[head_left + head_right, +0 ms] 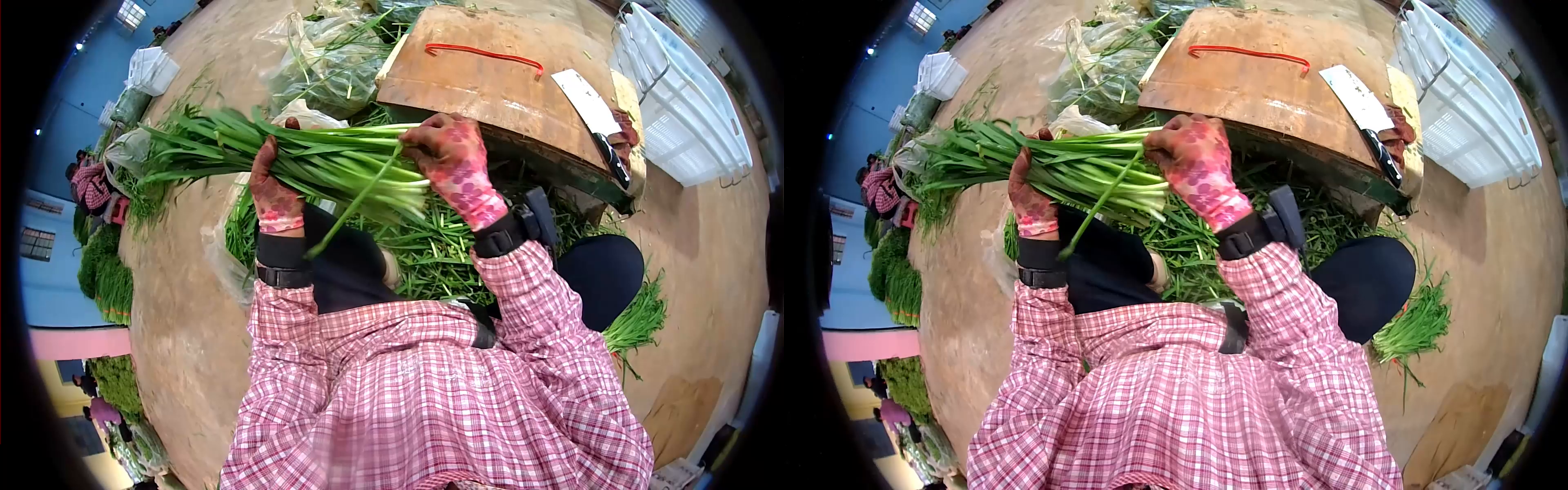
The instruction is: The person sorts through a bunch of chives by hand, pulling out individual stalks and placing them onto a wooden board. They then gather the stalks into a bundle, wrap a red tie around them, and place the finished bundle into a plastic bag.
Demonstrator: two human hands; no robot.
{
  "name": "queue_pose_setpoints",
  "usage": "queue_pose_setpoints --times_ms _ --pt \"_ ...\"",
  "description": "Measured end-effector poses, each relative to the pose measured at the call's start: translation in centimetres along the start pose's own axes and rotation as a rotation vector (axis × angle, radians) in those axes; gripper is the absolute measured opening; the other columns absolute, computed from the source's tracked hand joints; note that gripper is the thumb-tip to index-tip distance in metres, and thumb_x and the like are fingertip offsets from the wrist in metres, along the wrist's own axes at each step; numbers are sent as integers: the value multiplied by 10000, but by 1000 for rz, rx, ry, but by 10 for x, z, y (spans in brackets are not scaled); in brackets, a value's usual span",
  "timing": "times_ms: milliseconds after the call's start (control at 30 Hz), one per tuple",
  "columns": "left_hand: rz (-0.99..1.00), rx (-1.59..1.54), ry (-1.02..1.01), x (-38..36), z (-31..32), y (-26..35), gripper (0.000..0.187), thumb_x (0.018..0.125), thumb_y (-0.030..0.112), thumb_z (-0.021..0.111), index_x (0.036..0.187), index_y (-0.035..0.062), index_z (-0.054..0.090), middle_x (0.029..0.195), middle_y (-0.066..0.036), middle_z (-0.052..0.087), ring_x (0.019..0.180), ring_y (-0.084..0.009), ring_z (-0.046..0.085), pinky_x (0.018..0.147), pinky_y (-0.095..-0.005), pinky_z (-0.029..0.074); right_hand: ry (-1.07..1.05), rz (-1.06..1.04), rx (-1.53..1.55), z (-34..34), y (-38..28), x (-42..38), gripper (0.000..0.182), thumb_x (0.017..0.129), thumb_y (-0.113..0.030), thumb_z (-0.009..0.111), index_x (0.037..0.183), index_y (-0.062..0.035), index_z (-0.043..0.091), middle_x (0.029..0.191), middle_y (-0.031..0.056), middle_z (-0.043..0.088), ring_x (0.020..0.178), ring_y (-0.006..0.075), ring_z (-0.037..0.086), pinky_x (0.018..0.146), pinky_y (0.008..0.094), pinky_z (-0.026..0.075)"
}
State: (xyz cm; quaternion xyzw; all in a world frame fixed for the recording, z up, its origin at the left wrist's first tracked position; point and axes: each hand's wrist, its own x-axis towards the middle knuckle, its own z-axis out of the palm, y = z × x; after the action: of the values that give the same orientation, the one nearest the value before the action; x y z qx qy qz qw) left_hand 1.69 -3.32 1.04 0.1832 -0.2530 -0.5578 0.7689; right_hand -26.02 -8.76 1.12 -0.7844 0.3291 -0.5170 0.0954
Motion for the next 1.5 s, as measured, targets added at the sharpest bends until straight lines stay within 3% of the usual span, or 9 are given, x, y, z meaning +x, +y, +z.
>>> queue_pose_setpoints --times_ms 100,233,500,700,900,1000,1167,1333,1500 --pt "24 -89 -95 1 -1 -2 275 895 70 565 1169 45 563 1134 -71 618 1155 -284 547 1041 -559 377 32 130 268 8 22 -11 117 752 -86 720 864 -101 688 790 69 646 717 229 619 649 333 471" --pt "150 10 -36 -6 6 7 315 886 82 593 1199 88 562 1065 -63 635 1136 -251 551 1053 -572 352 37 946 370 -12 85 -38 233 793 -124 735 977 -1 661 899 68 679 762 127 611 663 284 489" --pt "52 -38 -135 -3 28 -14 333 887 68 584 1218 98 550 1068 -55 628 1132 -245 546 1080 -567 320 -132 1083 1325 9 14 -8 308 802 -146 727 1033 46 660 930 70 682 799 124 613 758 262 481" --pt "15 -52 -148 4 13 12 272 900 54 555 1169 82 578 1069 -64 642 1150 -278 546 1068 -576 328 -223 964 233 -11 78 -34 216 784 -222 748 878 -30 721 682 60 654 623 116 583 608 294 476" --pt "29 2 94 33 -3 24 184 895 142 595 1021 9 613 1071 -171 641 1035 -321 596 935 -500 467 -240 487 96 -18 66 -40 276 824 -183 701 1069 -57 681 968 155 696 899 212 671 777 310 504" --pt "21 -31 316 37 8 19 166 887 143 605 989 13 597 1045 -151 653 957 -317 614 885 -508 486 -76 839 466 -22 42 -33 230 842 -168 709 991 6 686 820 55 692 735 89 608 673 241 488" --pt "21 -60 402 36 22 1 205 878 126 608 1040 1 604 1031 -144 652 927 -299 617 880 -476 495 44 660 559 -3 -30 -21 204 811 -171 748 921 -4 707 743 39 683 643 70 582 592 225 475" --pt "56 19 432 26 36 -25 251 869 120 613 1067 -34 612 1010 -136 647 906 -271 617 864 -412 508 35 106 -156 22 -28 -4 148 777 -288 693 786 -142 671 686 66 657 635 271 650 537 374 486" --pt "79 39 481 28 34 -12 218 876 118 599 1027 -38 618 1000 -129 645 902 -270 618 867 -412 505 -19 408 -456 -11 18 -16 145 805 -276 652 772 -136 655 686 97 656 626 303 650 550 400 508"
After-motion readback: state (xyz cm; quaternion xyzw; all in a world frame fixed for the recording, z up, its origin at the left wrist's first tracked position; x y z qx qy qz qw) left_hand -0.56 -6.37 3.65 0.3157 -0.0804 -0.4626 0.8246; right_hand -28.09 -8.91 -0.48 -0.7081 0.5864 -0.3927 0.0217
